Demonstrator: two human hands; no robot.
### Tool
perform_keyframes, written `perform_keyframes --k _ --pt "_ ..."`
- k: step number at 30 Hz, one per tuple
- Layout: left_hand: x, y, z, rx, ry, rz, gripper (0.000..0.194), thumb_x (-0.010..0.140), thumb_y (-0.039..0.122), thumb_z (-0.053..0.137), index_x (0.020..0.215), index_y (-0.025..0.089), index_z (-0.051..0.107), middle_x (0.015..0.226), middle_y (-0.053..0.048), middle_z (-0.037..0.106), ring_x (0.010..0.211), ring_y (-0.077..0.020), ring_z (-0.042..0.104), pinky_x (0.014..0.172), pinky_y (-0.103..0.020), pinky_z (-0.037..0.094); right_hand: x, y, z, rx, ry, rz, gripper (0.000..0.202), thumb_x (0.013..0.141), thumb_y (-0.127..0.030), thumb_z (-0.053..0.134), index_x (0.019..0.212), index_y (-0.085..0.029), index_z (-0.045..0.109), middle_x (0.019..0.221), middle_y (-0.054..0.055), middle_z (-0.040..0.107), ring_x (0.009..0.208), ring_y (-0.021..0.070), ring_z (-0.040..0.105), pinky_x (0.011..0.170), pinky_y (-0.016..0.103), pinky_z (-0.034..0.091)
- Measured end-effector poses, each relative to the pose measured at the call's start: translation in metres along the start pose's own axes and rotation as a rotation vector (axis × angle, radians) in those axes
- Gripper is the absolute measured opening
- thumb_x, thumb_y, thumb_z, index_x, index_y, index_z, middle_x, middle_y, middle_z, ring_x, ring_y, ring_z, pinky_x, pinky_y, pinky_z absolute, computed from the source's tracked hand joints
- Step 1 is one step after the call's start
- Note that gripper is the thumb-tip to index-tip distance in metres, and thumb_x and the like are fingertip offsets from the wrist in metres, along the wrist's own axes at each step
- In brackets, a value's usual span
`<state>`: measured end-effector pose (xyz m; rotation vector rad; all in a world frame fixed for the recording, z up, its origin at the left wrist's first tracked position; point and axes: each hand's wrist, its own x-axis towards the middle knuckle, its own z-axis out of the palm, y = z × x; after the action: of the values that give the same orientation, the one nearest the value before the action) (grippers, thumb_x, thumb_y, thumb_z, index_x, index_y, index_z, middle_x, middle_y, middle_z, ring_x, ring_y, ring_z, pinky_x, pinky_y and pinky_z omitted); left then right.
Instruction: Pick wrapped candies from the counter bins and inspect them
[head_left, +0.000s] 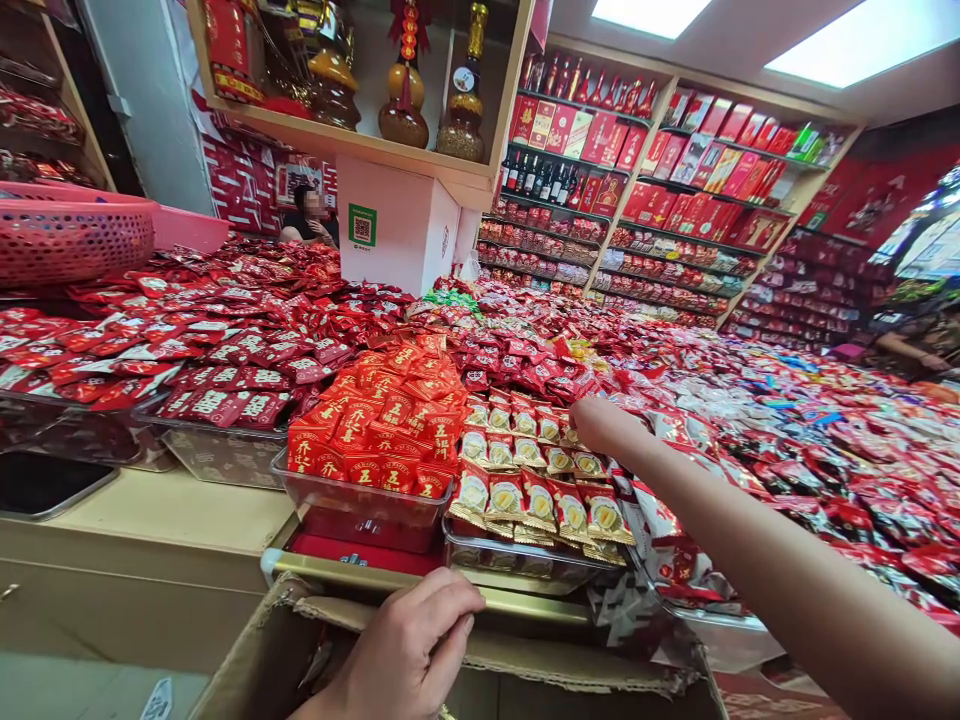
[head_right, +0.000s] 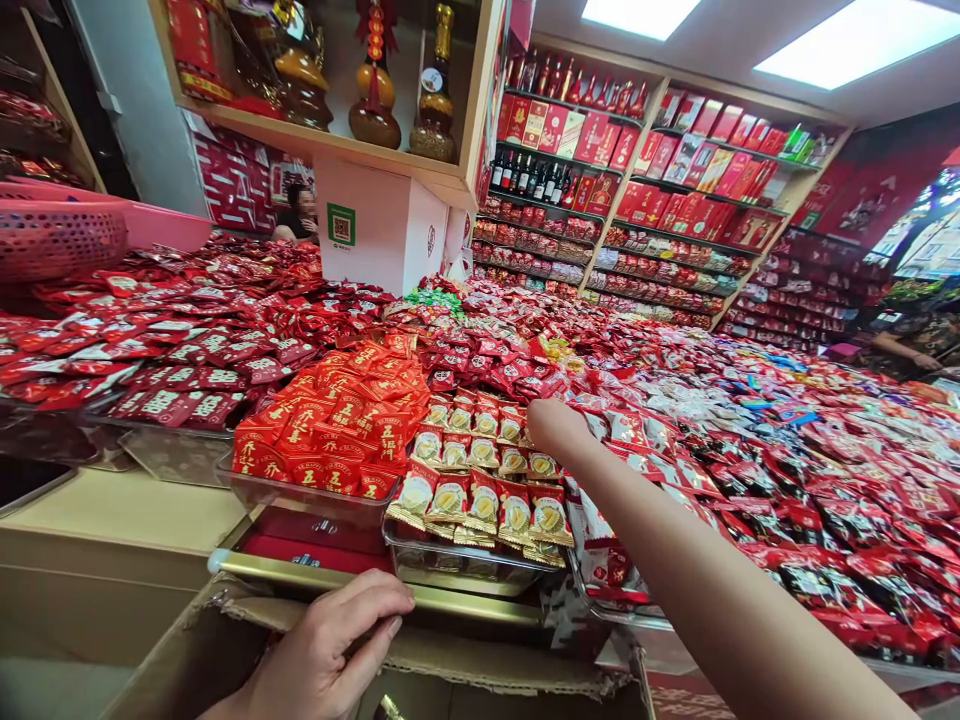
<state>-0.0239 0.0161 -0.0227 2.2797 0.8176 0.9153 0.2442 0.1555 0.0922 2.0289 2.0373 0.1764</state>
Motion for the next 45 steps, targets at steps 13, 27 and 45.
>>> perform_keyframes --k 13,27,45 --pt "0.003 0.003 0.0 0.01 -0.013 0.033 0.022 0.083 0.006 0.04 0.095 0.017 0.056 0.088 -0.008 0.062 0.08 -0.0166 0.059 0.071 -0.025 0.048 -0.024 -0.013 -0.019 0.168 -0.066 -0.249 0.033 0.069 -0.028 0.066 0.1 -0.019 0.063 0.098 0.005 0.066 0.088 0.0185 0.059 0.073 0.027 0.044" --pt "0.004 0.004 -0.001 0.078 -0.04 0.06 0.022 0.083 0.006 0.04 0.093 0.015 0.057 0.087 -0.009 0.063 0.077 -0.0172 0.059 0.068 -0.026 0.048 -0.025 -0.024 -0.012 0.205 0.014 -0.387 0.032 0.075 -0.012 0.048 0.101 -0.017 0.065 0.103 0.01 0.065 0.093 0.0212 0.057 0.076 0.027 0.041" --pt "0.003 0.002 0.001 0.158 0.019 0.149 0.021 0.08 0.006 0.042 0.088 0.015 0.06 0.074 -0.007 0.064 0.065 -0.0162 0.059 0.057 -0.025 0.049 -0.021 -0.041 -0.009 0.169 0.094 -0.379 0.025 0.079 -0.011 0.046 0.095 -0.014 0.066 0.093 0.008 0.069 0.083 0.0172 0.062 0.074 0.03 0.046"
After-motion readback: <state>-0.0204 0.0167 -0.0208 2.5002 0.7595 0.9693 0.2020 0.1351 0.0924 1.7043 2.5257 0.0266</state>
